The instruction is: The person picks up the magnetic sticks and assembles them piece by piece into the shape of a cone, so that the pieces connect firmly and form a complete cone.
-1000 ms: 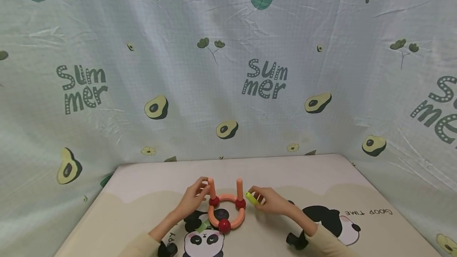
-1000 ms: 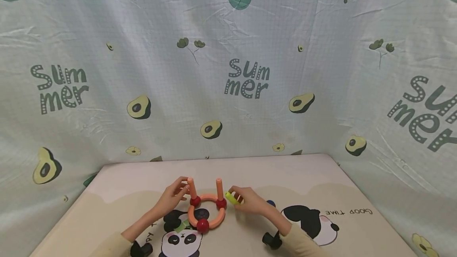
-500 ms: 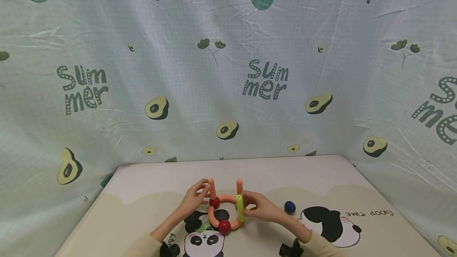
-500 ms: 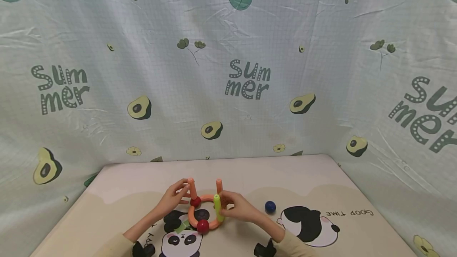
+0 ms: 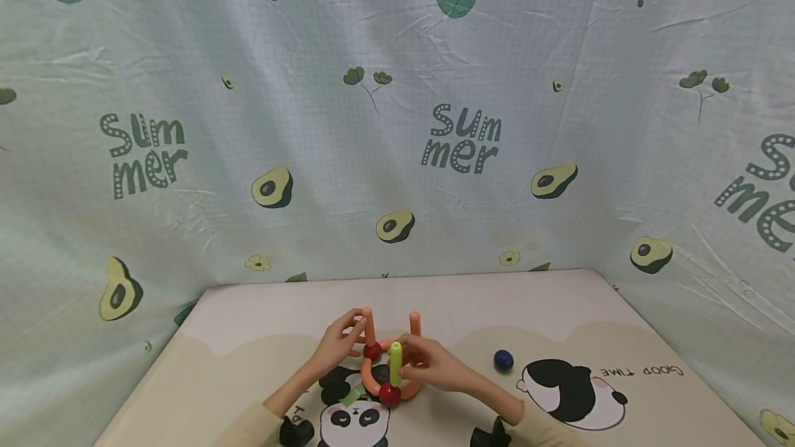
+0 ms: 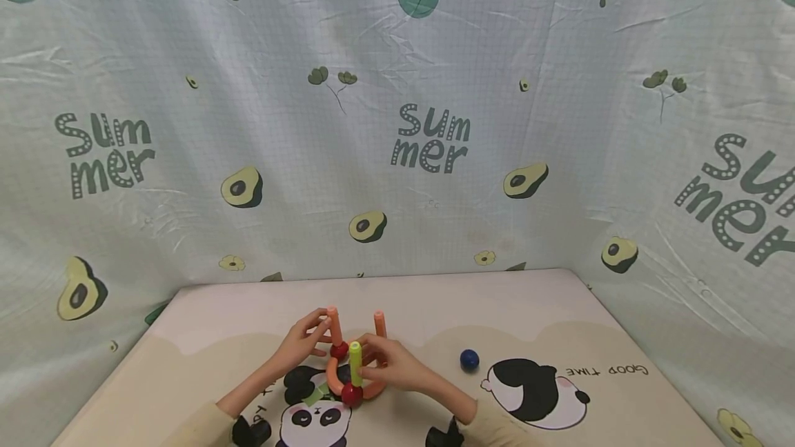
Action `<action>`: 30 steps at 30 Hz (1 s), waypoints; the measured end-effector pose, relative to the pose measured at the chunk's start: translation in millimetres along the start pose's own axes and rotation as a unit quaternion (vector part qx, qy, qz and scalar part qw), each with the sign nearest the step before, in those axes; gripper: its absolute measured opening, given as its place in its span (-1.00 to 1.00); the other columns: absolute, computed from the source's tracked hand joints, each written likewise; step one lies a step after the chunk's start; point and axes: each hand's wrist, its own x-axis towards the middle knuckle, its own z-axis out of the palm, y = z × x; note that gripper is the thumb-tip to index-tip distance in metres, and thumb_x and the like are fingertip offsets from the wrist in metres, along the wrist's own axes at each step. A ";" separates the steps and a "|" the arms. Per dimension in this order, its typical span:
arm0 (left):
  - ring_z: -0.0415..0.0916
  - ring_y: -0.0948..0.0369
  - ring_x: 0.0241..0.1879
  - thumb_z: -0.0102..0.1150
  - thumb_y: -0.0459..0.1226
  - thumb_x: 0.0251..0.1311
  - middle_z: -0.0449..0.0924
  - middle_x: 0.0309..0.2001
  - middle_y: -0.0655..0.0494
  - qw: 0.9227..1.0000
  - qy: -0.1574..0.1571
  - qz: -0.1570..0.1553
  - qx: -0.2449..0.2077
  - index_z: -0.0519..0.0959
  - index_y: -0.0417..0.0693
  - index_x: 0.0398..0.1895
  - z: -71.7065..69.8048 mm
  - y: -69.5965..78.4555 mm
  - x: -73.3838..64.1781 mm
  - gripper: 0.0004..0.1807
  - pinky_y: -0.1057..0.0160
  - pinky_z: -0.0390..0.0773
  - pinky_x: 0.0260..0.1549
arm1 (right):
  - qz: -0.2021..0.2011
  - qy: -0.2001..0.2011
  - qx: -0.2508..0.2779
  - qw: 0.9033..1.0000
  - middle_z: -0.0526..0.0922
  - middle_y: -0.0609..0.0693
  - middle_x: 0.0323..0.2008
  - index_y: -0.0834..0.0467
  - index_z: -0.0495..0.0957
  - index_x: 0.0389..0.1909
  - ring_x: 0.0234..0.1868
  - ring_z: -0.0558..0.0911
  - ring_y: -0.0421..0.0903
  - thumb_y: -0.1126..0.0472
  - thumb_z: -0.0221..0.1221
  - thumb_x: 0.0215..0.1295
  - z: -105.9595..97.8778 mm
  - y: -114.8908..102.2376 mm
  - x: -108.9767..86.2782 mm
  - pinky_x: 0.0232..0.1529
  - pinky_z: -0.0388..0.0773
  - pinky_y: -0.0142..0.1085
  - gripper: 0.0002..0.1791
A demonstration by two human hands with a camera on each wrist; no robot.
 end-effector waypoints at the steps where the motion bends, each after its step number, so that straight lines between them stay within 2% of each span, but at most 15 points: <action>1: 0.59 -0.06 -0.30 -0.14 -0.12 0.29 0.47 -0.12 -0.30 1.000 0.000 -0.001 0.001 0.36 -0.15 0.04 0.2 0.2 0.1 -0.63 0.14 0.58 -0.52 | 0.001 -0.001 -0.002 1.000 0.51 0.19 -0.05 0.26 0.37 0.02 -0.22 0.51 -0.29 0.26 0.09 0.19 0.8 -0.7 0.8 -0.17 0.45 -0.43 -0.63; 4: 0.59 -0.07 -0.30 -0.13 -0.13 0.28 0.48 -0.13 -0.28 1.000 0.001 -0.006 -0.002 0.36 -0.12 0.05 0.5 0.9 0.4 -0.64 0.12 0.58 -0.52 | 0.003 -0.006 -0.003 1.000 0.53 0.19 -0.11 0.27 0.37 0.04 -0.23 0.52 -0.32 0.25 0.10 0.19 3.0 -3.6 2.4 -0.20 0.45 -0.45 -0.61; 8: 0.59 -0.08 -0.30 -0.12 -0.14 0.28 0.48 -0.14 -0.28 1.000 -0.001 -0.005 -0.001 0.35 -0.11 0.06 0.7 1.0 0.8 -0.64 0.12 0.58 -0.52 | 0.010 -0.016 0.005 1.000 0.53 0.24 -0.09 0.30 0.35 0.07 -0.22 0.52 -0.31 0.27 0.10 0.19 5.4 -7.2 3.4 -0.20 0.44 -0.47 -0.58; 21: 0.60 -0.05 -0.30 -0.10 -0.12 0.27 0.49 -0.12 -0.25 1.000 0.006 -0.016 0.006 0.37 -0.07 0.04 0.4 2.8 3.8 -0.65 0.12 0.58 -0.52 | 0.031 -0.010 0.001 0.999 0.53 0.17 -0.08 0.25 0.32 0.11 -0.20 0.54 -0.27 0.27 0.10 0.19 7.8 -5.2 4.4 -0.22 0.45 -0.49 -0.55; 24: 0.60 -0.04 -0.31 -0.10 -0.12 0.27 0.49 -0.13 -0.25 1.000 0.006 -0.015 0.005 0.37 -0.07 0.04 0.5 2.9 4.2 -0.66 0.13 0.58 -0.53 | 0.025 -0.010 -0.003 1.000 0.55 0.14 -0.09 0.24 0.33 0.09 -0.19 0.55 -0.24 0.28 0.11 0.18 6.7 -5.9 3.9 -0.21 0.45 -0.49 -0.57; 25: 0.59 -0.06 -0.31 -0.11 -0.14 0.27 0.49 -0.14 -0.27 1.000 0.006 -0.015 0.003 0.37 -0.10 0.04 -0.1 9.1 1.7 -0.66 0.11 0.57 -0.52 | 0.024 -0.008 -0.003 1.000 0.55 0.13 -0.09 0.23 0.34 0.07 -0.18 0.56 -0.23 0.28 0.11 0.17 6.1 -6.5 3.5 -0.20 0.45 -0.49 -0.58; 30: 0.59 -0.07 -0.30 -0.10 -0.15 0.27 0.49 -0.14 -0.26 1.000 0.005 -0.018 0.002 0.36 -0.11 0.06 0.5 9.4 0.7 -0.65 0.11 0.58 -0.51 | 0.011 -0.008 -0.002 1.000 0.56 0.16 -0.06 0.22 0.34 0.06 -0.10 0.57 -0.11 0.30 0.11 0.18 1.3 -9.0 0.3 -0.14 0.46 -0.46 -0.60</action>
